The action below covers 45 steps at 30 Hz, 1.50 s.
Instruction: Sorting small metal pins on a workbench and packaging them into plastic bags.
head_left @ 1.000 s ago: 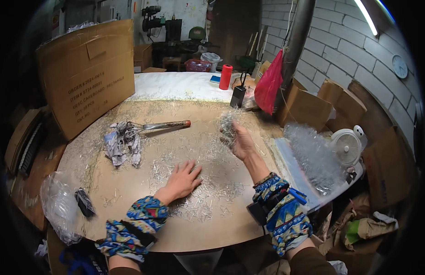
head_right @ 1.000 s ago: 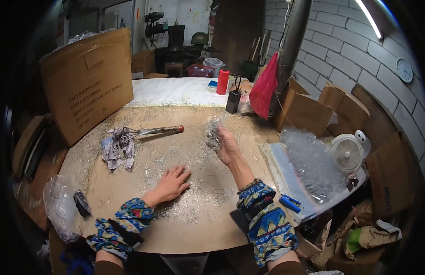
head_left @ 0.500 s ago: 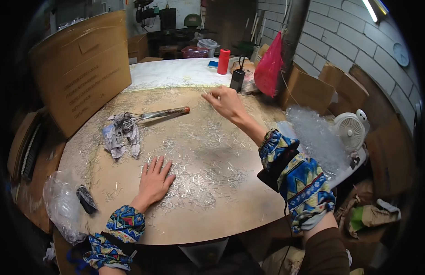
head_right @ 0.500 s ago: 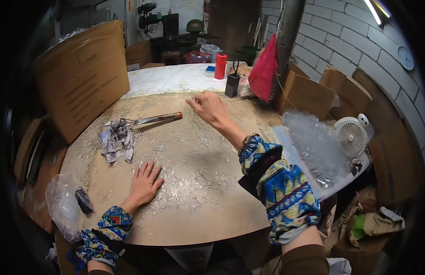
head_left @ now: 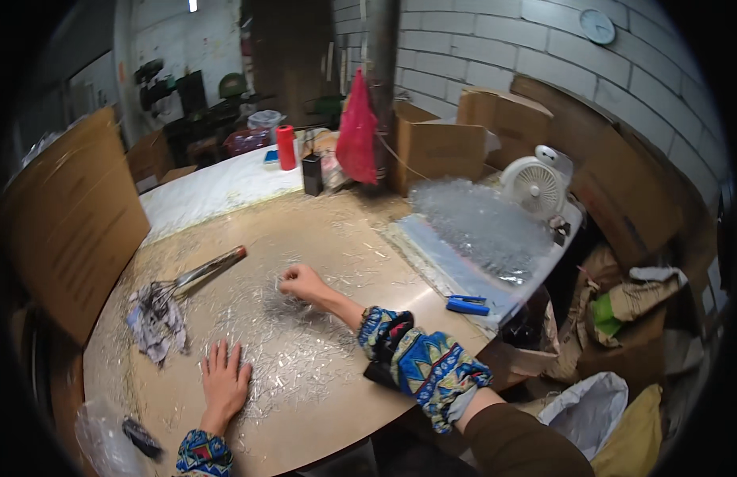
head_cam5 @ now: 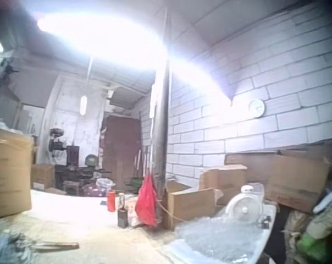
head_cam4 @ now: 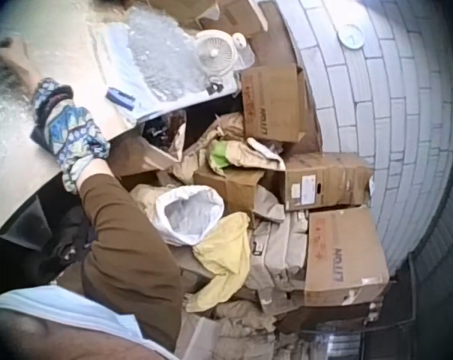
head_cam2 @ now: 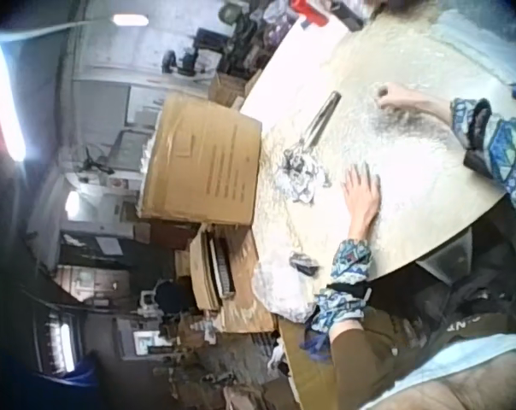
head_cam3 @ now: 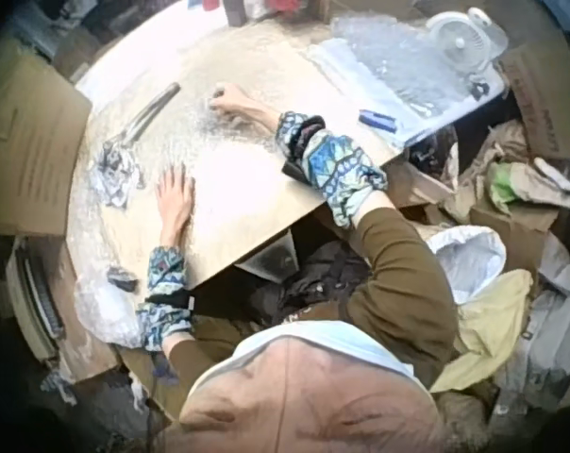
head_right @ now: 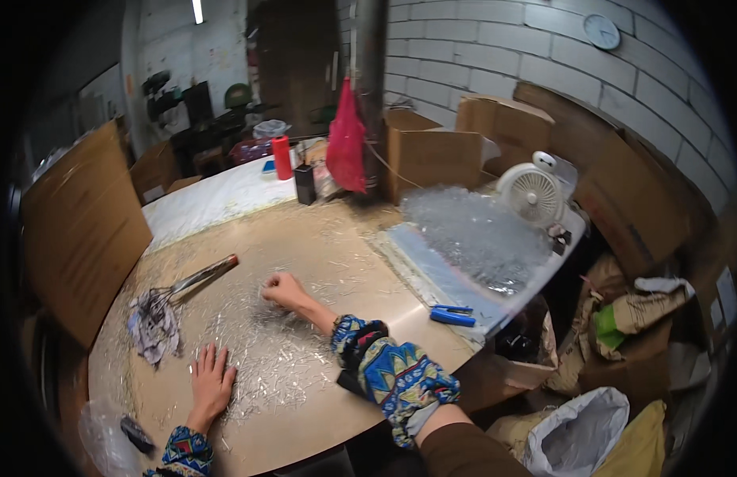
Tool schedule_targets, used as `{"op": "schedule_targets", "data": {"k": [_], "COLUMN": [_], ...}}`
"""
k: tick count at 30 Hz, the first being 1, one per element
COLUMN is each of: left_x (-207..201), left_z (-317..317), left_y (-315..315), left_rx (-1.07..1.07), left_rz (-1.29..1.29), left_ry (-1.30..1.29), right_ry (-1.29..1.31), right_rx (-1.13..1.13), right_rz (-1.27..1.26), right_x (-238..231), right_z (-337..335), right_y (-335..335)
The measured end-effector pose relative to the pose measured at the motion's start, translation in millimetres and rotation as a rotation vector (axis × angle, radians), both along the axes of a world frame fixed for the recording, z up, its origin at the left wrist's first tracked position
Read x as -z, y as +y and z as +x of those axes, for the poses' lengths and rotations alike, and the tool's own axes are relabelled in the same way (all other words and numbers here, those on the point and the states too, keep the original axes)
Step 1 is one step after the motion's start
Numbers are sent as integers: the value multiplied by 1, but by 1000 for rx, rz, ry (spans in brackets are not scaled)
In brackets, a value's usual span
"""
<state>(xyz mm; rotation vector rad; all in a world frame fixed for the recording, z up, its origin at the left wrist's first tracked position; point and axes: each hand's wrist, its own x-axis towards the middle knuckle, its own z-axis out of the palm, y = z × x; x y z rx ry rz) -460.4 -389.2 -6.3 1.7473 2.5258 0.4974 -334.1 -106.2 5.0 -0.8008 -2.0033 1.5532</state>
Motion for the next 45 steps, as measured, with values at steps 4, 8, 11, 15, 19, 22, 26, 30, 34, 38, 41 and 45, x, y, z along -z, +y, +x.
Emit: {"op": "schedule_targets", "data": {"k": [4, 8, 11, 15, 19, 22, 26, 30, 34, 38, 41, 45], "left_x": [-10, -39, -8, 8, -4, -4, 2, 4, 1, -15, -17, -2], "left_z": [5, 19, 17, -1, -11, -18, -20, 6, 27, 14, -3, -21], "left_y": [29, 88, 135, 147, 112, 86, 89, 109, 97, 77, 40, 13], "left_rx": [-13, 169, 333, 251, 84, 148, 142, 287, 422, 227, -39, -147], "left_rz": [-24, 152, 291, 154, 21, 146, 228, 67, 50, 140, 28, -170], "left_ry": [-35, -170, -115, 35, 99, 174, 116, 138, 72, -55, -29, -38], "right_ry": [415, 340, 545, 422, 261, 209, 20, -21, -246, -323, -308, -2], "right_rx": [19, -122, -125, -121, -7, -49, -70, 24, -174, -197, -15, -65], "right_rz": [-599, -407, -417, -78, 139, 676, 892, 854, 856, 997, 921, 121], "right_x": [-24, -69, -101, -102, -93, -88, -113, -128, -98, -22, -2, -36], "right_z": [-6, -6, -8, -23, -16, -22, -12, -18, -38, -26, -23, -27], "right_y": [9, 10, 6, 28, 36, 54, 40, 34, 35, 28, 8, 16]}}
